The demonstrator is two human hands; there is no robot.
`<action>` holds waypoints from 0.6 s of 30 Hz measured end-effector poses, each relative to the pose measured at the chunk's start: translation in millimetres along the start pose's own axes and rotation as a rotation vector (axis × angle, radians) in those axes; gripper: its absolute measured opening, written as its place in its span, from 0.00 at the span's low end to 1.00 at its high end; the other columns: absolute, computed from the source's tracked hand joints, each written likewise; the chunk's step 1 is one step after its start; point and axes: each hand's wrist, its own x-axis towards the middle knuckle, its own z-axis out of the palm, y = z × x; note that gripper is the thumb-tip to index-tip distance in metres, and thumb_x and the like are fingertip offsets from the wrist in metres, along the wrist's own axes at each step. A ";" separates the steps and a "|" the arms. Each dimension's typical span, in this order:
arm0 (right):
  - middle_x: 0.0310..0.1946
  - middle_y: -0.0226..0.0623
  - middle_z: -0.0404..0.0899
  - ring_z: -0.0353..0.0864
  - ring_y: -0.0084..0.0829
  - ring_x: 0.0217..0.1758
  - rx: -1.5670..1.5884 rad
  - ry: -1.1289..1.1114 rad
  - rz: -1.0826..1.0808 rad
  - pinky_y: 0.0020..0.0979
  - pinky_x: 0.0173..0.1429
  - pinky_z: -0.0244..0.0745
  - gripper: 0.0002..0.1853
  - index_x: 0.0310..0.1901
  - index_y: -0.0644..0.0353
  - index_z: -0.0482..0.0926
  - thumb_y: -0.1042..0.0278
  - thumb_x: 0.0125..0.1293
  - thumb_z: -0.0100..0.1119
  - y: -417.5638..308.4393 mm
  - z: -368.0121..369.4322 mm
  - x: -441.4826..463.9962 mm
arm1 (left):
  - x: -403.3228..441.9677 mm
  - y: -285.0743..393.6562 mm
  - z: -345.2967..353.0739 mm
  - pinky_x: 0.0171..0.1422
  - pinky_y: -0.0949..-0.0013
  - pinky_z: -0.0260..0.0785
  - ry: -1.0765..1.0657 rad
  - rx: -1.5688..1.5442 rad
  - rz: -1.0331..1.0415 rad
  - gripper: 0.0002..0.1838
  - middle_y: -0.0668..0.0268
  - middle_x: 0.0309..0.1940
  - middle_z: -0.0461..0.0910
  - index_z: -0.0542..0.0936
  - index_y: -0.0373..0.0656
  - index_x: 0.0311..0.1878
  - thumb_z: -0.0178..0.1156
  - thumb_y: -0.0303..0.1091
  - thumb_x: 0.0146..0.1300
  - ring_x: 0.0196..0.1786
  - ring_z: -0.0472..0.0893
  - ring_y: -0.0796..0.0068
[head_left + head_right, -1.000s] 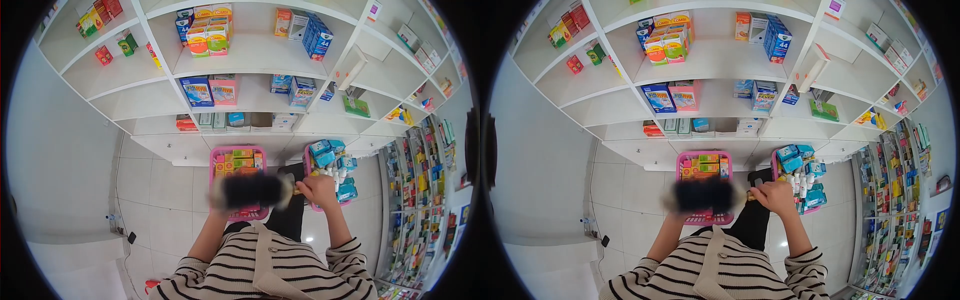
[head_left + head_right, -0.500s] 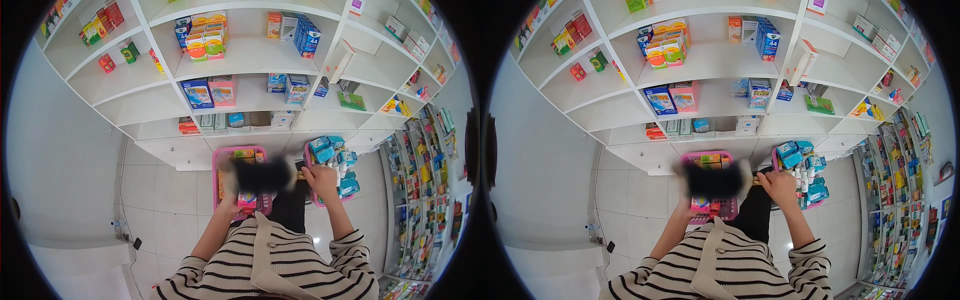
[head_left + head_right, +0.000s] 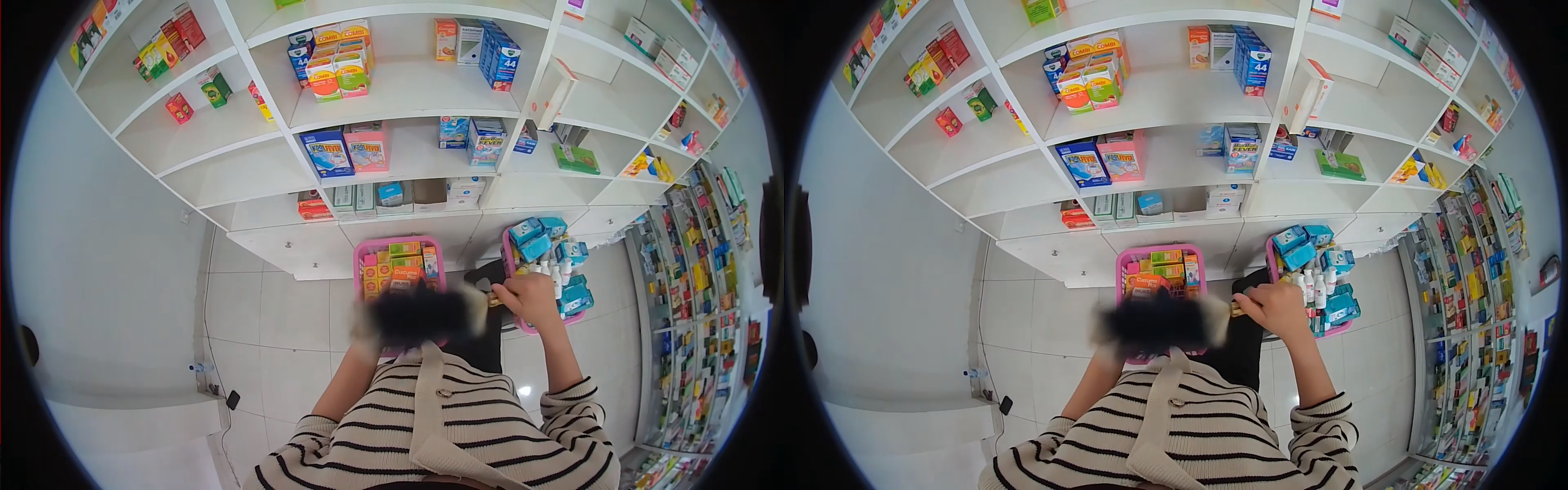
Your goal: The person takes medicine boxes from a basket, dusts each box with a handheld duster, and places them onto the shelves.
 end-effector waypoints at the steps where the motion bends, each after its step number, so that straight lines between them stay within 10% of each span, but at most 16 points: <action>1: 0.13 0.34 0.72 0.73 0.38 0.16 -0.002 0.004 0.005 0.37 0.21 0.64 0.20 0.15 0.58 0.75 0.56 0.61 0.63 -2.0 2.4 -0.8 | 11.2 3.9 -4.8 0.58 0.55 0.74 -0.084 -0.027 -0.052 0.29 0.61 0.53 0.79 0.73 0.45 0.61 0.46 0.59 0.71 0.53 0.80 0.64; 7: 0.12 0.34 0.72 0.74 0.37 0.16 -0.106 0.085 0.140 0.37 0.20 0.64 0.20 0.16 0.57 0.75 0.55 0.61 0.63 3.1 6.1 -14.1 | -2.5 -8.4 30.3 0.58 0.62 0.74 -0.138 0.342 0.401 0.26 0.65 0.53 0.78 0.70 0.44 0.62 0.48 0.53 0.72 0.54 0.79 0.70; 11: 0.12 0.35 0.72 0.74 0.37 0.16 -0.163 0.109 0.164 0.36 0.20 0.65 0.20 0.15 0.57 0.75 0.55 0.60 0.63 5.7 3.1 -25.9 | 32.4 -1.7 -39.2 0.50 0.63 0.77 0.107 0.191 0.033 0.19 0.65 0.45 0.80 0.72 0.43 0.57 0.45 0.45 0.75 0.44 0.82 0.72; 18: 0.12 0.33 0.72 0.75 0.36 0.16 -0.123 0.073 0.145 0.34 0.21 0.65 0.17 0.17 0.56 0.79 0.56 0.59 0.64 4.2 11.3 -22.6 | 16.1 -16.3 -14.9 0.53 0.65 0.77 -0.070 0.173 0.127 0.22 0.63 0.50 0.79 0.71 0.44 0.61 0.51 0.48 0.72 0.48 0.80 0.73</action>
